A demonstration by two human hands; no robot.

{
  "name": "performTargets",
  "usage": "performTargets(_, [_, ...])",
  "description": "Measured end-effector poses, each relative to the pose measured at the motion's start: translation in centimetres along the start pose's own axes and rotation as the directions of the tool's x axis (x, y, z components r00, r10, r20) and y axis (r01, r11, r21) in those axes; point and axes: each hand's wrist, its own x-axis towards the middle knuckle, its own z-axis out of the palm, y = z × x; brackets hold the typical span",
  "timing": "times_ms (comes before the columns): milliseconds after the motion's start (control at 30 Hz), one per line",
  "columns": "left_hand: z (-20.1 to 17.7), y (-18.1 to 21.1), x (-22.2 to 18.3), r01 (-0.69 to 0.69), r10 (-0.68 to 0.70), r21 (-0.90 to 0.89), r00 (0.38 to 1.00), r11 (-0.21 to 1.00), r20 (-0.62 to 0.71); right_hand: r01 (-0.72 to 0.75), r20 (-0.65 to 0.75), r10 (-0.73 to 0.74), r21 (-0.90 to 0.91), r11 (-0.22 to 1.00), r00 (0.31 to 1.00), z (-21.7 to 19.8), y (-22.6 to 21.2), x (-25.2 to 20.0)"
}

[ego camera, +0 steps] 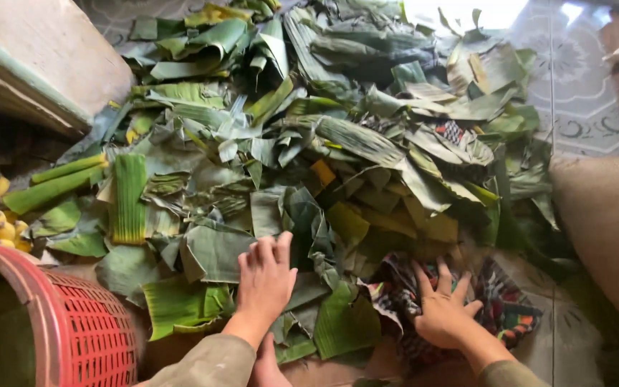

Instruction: Arranging and cleaning banana leaves by wiping them with a cloth and stacking them.

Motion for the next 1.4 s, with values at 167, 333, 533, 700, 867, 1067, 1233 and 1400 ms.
performTargets(167, [1.5,1.2,-2.4,0.076,-0.004,-0.215,0.947,0.974,0.320,0.014,0.009,-0.014,0.007,1.000,1.000,-0.5,-0.2,-0.6])
performTargets(333, [2.0,0.9,-2.3,0.262,-0.089,-0.267,0.849,0.927,0.521,0.016,0.025,-0.016,-0.002,1.000,1.000,-1.1,-0.3,-1.1])
performTargets(533, [1.1,0.2,-2.2,0.350,-0.144,-0.477,0.898,0.806,0.416,0.022,0.048,-0.022,0.003,1.000,0.999,-1.3,-0.6,-1.4])
performTargets(700, [-5.1,0.7,1.9,0.597,-0.181,-0.681,0.793,0.425,0.582,0.007,0.031,-0.007,-0.018,1.000,0.999,-0.8,-0.3,-0.7])
performTargets(867, [-4.0,-0.1,0.8,0.730,-0.169,-0.679,0.681,0.080,0.712,0.015,0.045,-0.015,-0.003,1.000,0.999,-1.3,-0.5,-1.0])
performTargets(1067, [-1.9,-0.9,-0.1,0.824,-0.222,-0.545,0.566,0.152,0.794,0.017,0.037,-0.017,0.007,1.000,0.999,-1.9,-0.8,-1.7])
performTargets(1233, [1.1,-4.1,-2.1,0.741,-0.158,-0.440,0.582,0.507,0.798,0.080,-0.110,-0.089,-0.084,0.993,0.990,-1.3,0.5,-2.0])
performTargets(1400, [-6.3,-4.1,1.4,0.922,-0.101,-0.177,0.224,0.345,0.969,0.088,-0.514,0.008,0.162,0.983,0.858,-4.8,1.0,0.7])
